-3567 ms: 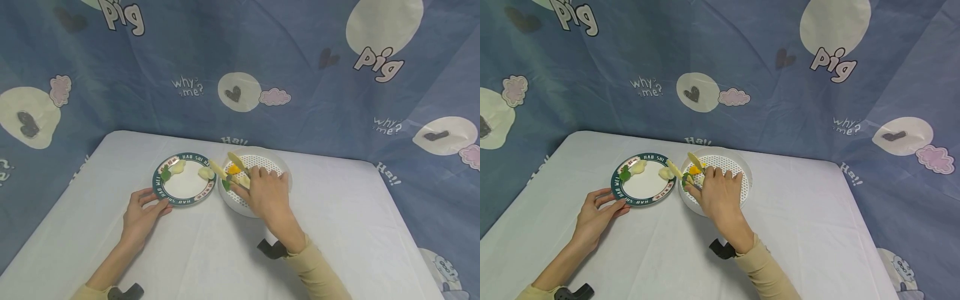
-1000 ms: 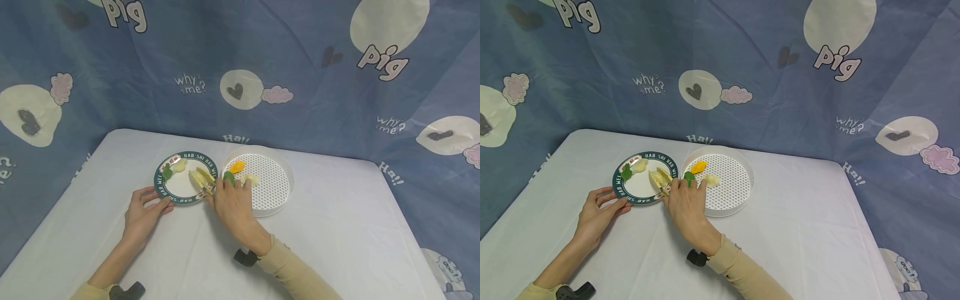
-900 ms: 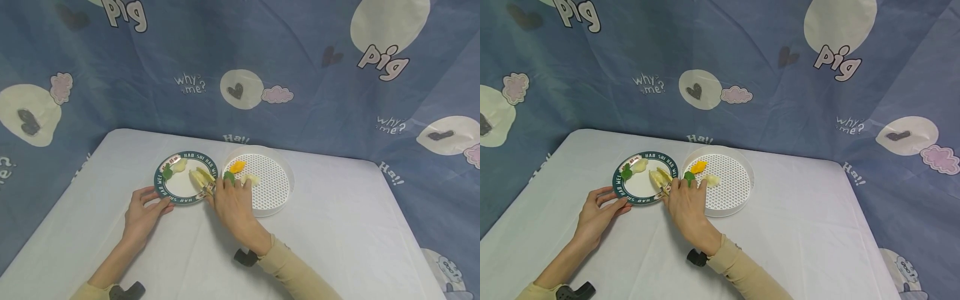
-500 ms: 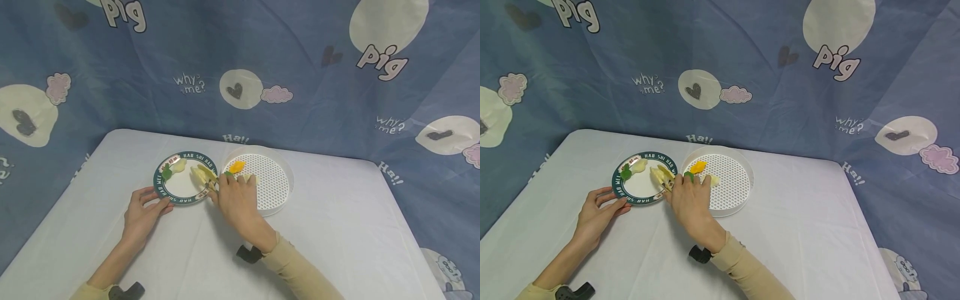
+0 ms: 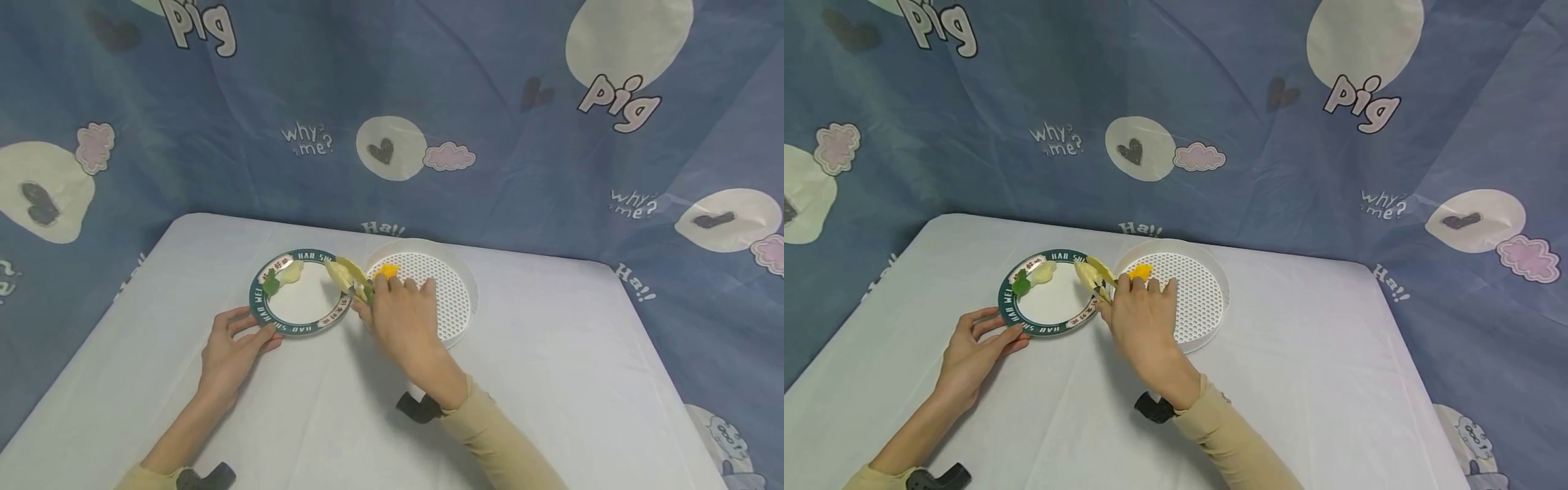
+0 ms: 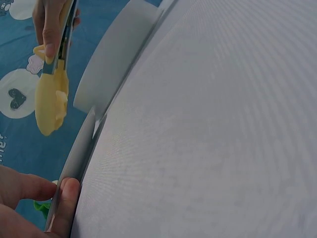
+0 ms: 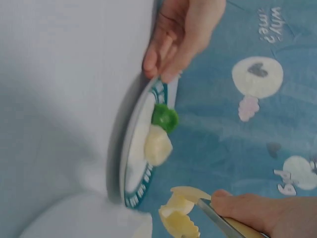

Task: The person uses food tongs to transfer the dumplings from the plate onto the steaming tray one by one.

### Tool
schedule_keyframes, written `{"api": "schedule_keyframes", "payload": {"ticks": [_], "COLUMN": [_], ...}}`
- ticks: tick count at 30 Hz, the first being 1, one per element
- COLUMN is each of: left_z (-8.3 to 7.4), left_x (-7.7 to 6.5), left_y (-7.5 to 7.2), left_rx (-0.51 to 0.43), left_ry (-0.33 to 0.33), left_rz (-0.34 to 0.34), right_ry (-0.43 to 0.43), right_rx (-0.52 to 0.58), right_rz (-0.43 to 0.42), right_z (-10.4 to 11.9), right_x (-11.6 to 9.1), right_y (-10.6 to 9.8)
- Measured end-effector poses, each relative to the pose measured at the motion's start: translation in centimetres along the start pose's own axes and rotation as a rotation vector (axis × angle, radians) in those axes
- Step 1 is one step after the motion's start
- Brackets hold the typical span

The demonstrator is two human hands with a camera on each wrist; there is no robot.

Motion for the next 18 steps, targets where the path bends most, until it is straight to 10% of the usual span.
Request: {"api": "schedule_keyframes", "payload": {"ticks": [18], "left_z": [-0.1], "left_x": [1.9], "left_y": [-0.1], "left_rx": [0.001], "left_ry": [0.020], "left_rz": [0.021], "right_ry": [0.138], "right_rx": [0.012], "right_rz": [-0.019], "right_z": [-5.9], "right_x": [0.6], "right_y": [-0.1]}}
Point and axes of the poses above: each hand's wrist, its own x-axis towards the middle knuckle, its own y-axis out of the palm, z = x × y, the point moved 1 cm from there along x, towards the middle knuckle, and after that the axes turned 4 degrees about y, right-handed, at the moved point
